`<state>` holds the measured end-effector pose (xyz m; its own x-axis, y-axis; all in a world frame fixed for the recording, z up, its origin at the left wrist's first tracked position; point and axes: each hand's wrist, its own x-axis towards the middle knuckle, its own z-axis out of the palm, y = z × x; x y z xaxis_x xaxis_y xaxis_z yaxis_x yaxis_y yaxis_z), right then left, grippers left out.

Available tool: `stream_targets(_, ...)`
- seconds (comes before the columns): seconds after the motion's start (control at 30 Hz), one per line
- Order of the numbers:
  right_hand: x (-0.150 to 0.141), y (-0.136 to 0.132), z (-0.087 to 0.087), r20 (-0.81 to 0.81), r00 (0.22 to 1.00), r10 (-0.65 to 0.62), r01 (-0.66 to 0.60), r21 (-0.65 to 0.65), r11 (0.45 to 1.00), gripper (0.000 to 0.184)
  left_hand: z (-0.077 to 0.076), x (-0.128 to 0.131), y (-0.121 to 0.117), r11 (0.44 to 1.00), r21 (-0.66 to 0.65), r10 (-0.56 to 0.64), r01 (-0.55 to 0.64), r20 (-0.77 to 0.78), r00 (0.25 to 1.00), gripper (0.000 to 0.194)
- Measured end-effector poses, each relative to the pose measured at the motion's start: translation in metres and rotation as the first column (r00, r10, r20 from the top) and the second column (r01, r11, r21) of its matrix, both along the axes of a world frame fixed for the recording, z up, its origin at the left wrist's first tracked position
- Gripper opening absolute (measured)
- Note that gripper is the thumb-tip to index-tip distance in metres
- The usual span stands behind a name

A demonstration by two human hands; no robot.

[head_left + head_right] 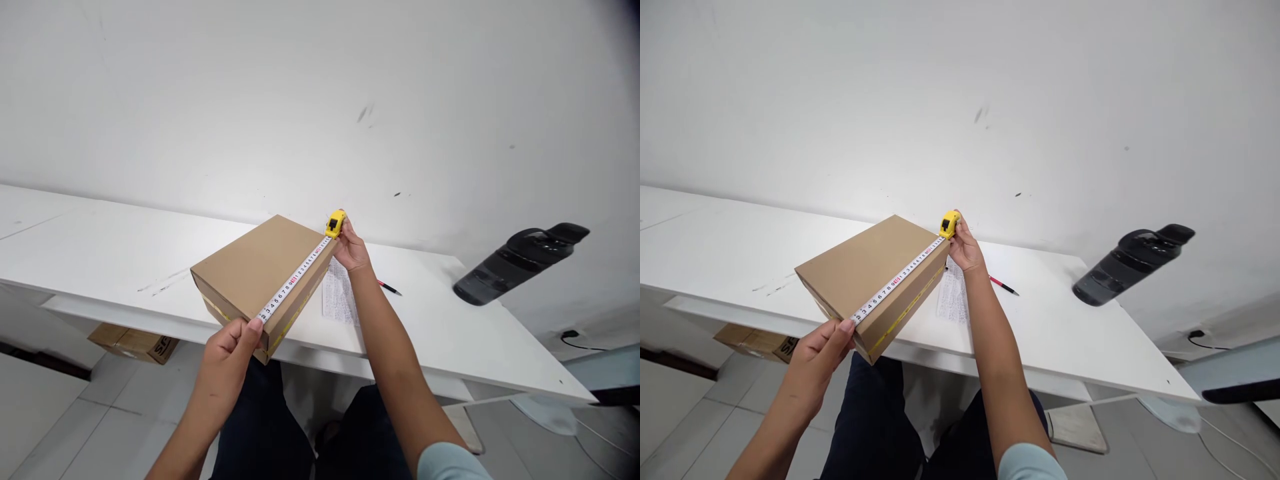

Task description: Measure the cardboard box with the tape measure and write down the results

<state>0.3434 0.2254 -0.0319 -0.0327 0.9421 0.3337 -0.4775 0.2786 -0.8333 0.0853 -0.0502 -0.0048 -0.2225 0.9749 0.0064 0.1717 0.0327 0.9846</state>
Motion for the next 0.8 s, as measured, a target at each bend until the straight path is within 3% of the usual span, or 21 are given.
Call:
stream_targets(0.2, 0.009, -0.015, 0.014, -0.055, 0.998, 0.007, -0.009, -0.028, 1.0, 0.043, 0.022, -0.02, 0.021, 0.995, -0.053, -0.094, 0.087, -0.159, 0.983, 0.052)
stream_targets(0.33, 0.016, -0.03, 0.017, -0.064, 0.998, 0.014, -0.018, -0.067, 0.998, 0.037, 0.034, -0.041, 0.038, 0.964, -0.205, -0.191, 0.17, -0.088, 0.978, 0.054)
stream_targets(0.5, 0.019, -0.051, 0.011, -0.154, 0.988, 0.016, -0.023, -0.043, 0.999, 0.044, 0.048, -0.056, 0.041, 0.864, -0.396, -0.329, 0.312, 0.025, 0.944, 0.057)
stream_targets(0.63, 0.024, -0.075, 0.007, -0.117, 0.993, 0.011, -0.016, -0.045, 0.999, 0.049, 0.055, -0.07, 0.044, 0.864, -0.4, -0.348, 0.307, -0.032, 0.937, 0.052)
stream_targets(0.8, 0.027, -0.105, 0.012, -0.065, 0.988, -0.14, 0.138, -0.037, 0.99, 0.056, 0.07, -0.097, 0.062, 0.9, -0.363, -0.317, 0.242, -0.162, 0.934, 0.043)
